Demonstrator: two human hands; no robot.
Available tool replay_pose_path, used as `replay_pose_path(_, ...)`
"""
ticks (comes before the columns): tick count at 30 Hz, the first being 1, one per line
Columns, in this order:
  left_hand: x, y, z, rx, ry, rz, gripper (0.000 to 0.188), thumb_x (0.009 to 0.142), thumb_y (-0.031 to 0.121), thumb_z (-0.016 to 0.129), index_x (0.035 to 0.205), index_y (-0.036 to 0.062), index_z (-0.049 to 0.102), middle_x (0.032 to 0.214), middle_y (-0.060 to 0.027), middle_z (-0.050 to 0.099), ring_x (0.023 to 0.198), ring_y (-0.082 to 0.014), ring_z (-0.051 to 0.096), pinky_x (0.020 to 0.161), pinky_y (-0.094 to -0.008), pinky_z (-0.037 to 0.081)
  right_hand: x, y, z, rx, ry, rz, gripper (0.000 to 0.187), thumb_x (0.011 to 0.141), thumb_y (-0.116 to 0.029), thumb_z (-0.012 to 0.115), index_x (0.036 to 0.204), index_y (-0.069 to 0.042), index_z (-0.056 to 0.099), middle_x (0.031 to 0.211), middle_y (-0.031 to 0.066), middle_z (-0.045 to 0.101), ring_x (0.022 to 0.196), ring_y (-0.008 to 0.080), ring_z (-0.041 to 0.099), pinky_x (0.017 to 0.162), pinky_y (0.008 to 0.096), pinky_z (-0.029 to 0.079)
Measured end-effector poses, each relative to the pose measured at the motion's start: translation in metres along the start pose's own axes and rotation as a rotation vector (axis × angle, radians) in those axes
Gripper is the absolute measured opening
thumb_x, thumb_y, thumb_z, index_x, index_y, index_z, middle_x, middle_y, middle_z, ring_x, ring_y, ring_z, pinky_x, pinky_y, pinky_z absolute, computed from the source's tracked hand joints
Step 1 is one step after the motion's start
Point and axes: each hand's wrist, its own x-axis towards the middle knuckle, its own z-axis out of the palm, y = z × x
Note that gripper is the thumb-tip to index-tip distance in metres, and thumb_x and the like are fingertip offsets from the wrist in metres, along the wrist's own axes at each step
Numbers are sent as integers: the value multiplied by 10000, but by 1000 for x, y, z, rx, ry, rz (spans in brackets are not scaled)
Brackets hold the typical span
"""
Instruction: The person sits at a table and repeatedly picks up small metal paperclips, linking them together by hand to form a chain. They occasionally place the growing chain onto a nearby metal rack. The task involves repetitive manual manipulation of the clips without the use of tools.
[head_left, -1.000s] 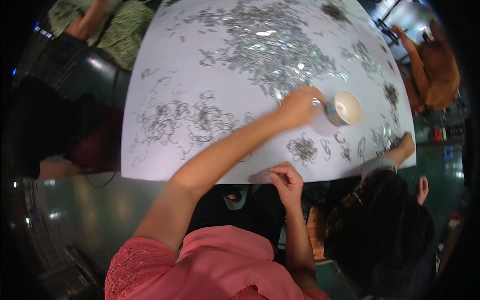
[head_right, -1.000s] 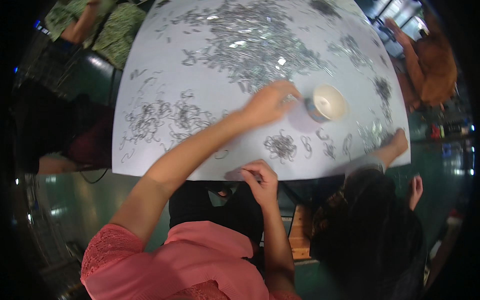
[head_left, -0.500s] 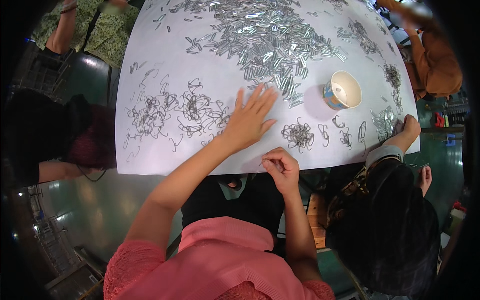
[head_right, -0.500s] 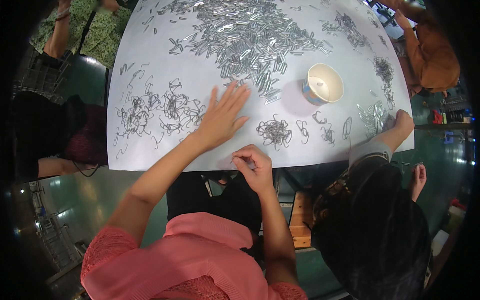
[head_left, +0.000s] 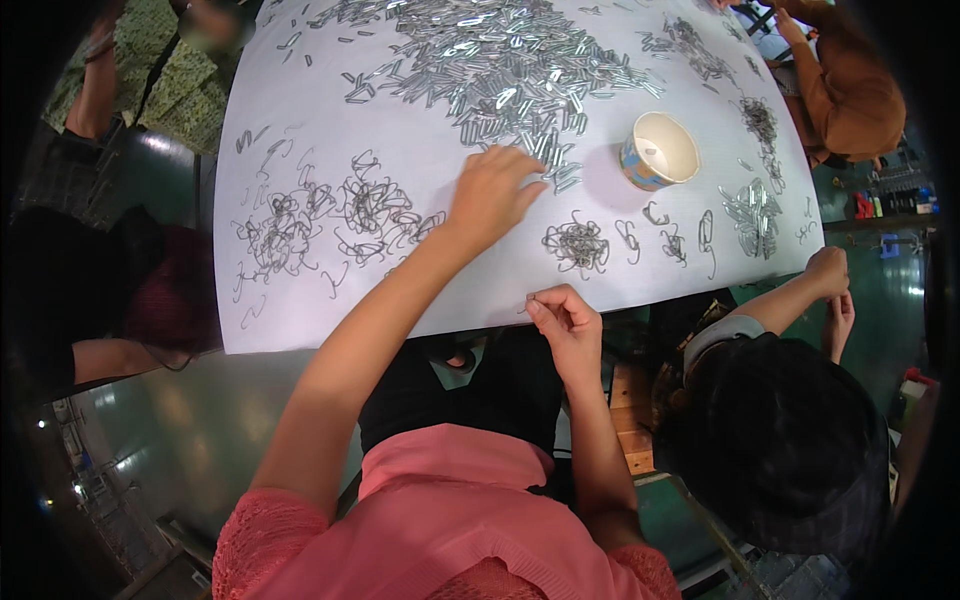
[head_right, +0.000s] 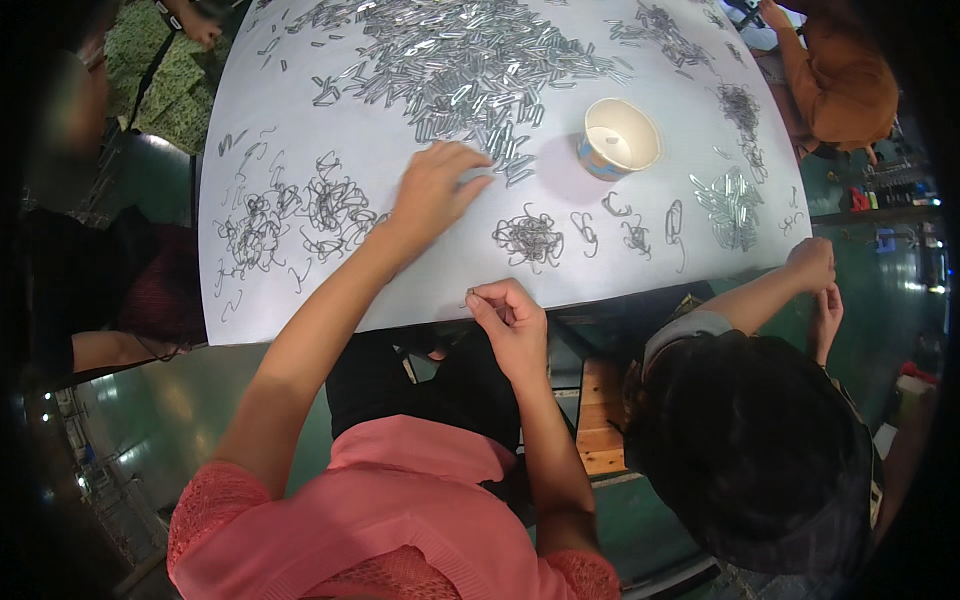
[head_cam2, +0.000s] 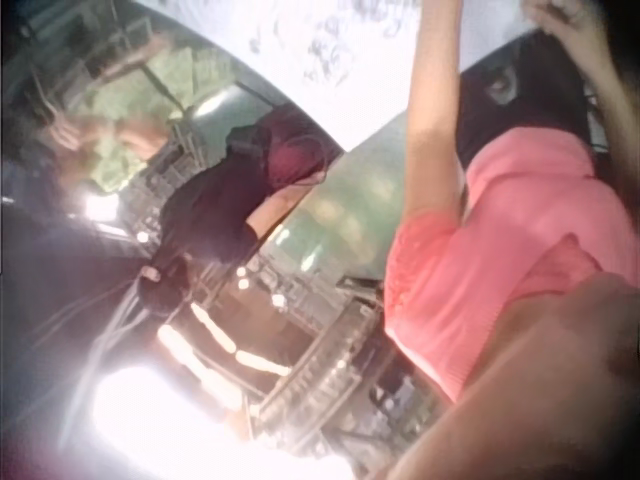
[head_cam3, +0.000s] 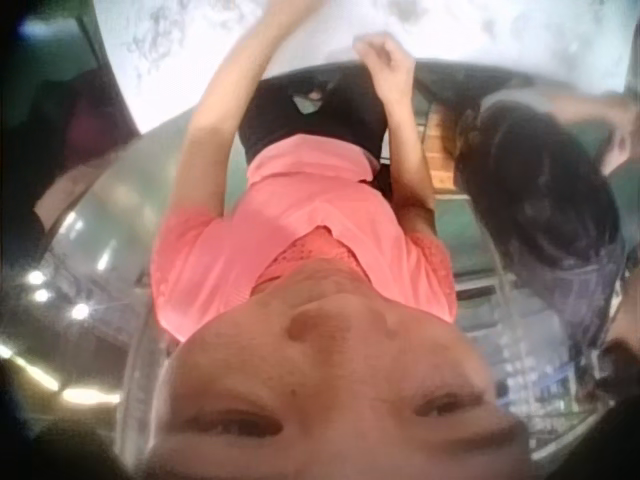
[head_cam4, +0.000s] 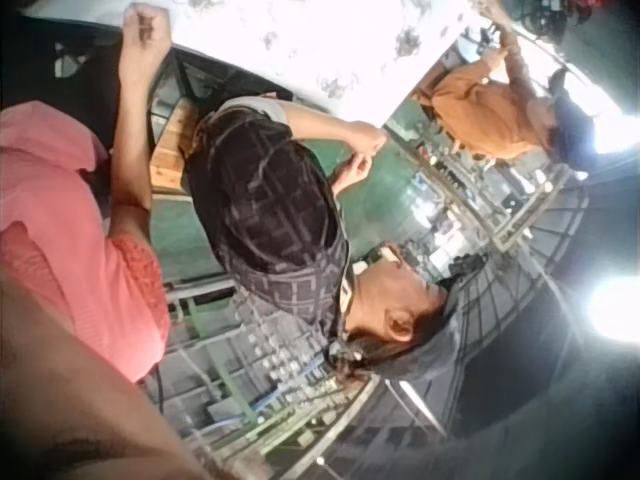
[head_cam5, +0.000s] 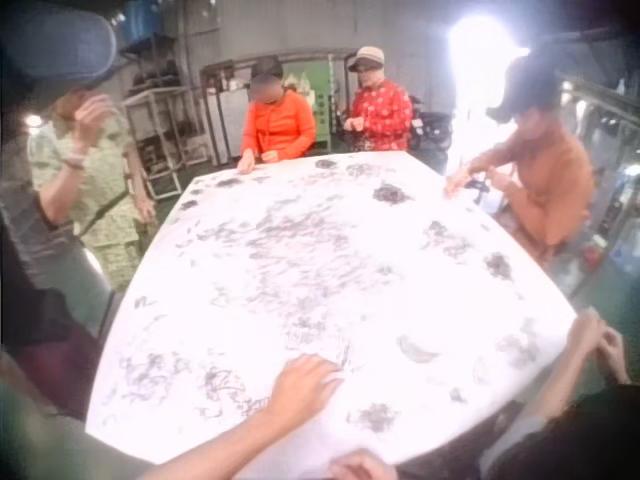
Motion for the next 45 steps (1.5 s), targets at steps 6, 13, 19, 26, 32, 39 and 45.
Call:
replay_pose_path(6, 36, 14, 53, 394, -82, 83, 127, 797, 134, 634, 903, 69, 660, 917, -69, 592, 944, -238, 557, 786, -374, 448, -23, -9, -14, 35, 103, 25, 56, 869, -24, 660, 915, 1, 639, 803, -21, 617, 714, 22, 527, 659, 164, 424)
replay_pose_path(13, 26, 10, 37, 587, -226, 223, 124, 749, 55, 595, 856, 21, 647, 897, -95, 606, 911, -235, 579, 767, -332, 478, -34, -7, -19, 15, 134, 50, 55, 871, -29, 658, 912, 2, 638, 793, -25, 615, 704, 15, 522, 652, 162, 422)
replay_pose_path(19, 23, 13, 36, 814, -224, 362, 107, 729, 77, 618, 825, 44, 652, 784, -67, 624, 750, -199, 611, 655, -313, 452, -29, -16, -12, -9, 125, -10, 48, 878, -38, 647, 905, -1, 635, 796, 0, 638, 693, 26, 530, 636, 169, 421)
replay_pose_path(26, 32, 7, 35, 848, -257, 393, 77, 744, 107, 620, 809, 86, 655, 749, -39, 635, 712, -182, 625, 626, -353, 431, -18, -28, -10, 113, 195, -45, 123, 885, -125, 649, 909, -5, 633, 828, 67, 673, 682, 83, 565, 606, 207, 414)
replay_pose_path(32, 2, 7, -13, 173, -81, -9, 172, 815, 141, 642, 939, 26, 668, 860, -83, 691, 752, -210, 668, 695, -341, 483, -15, -37, -1, 124, 216, -9, 145, 876, -135, 662, 904, 4, 634, 823, 78, 672, 685, 84, 559, 604, 208, 413)
replay_pose_path(39, -80, 30, -65, -945, -208, -718, 232, 874, 170, 664, 1010, -18, 665, 867, -69, 685, 781, -129, 665, 685, -244, 495, 14, -39, 33, -108, 169, -133, 109, 821, -128, 716, 843, -28, 679, 899, 39, 643, 809, 97, 572, 647, 223, 432)
replay_pose_path(45, -111, 40, -80, -882, 7, -646, 187, 864, 98, 664, 1005, -24, 666, 860, -75, 691, 785, -133, 669, 707, -251, 511, 18, -42, 57, -197, 111, -89, 104, 787, -116, 736, 824, -29, 692, 949, 44, 626, 884, 120, 569, 750, 254, 439)
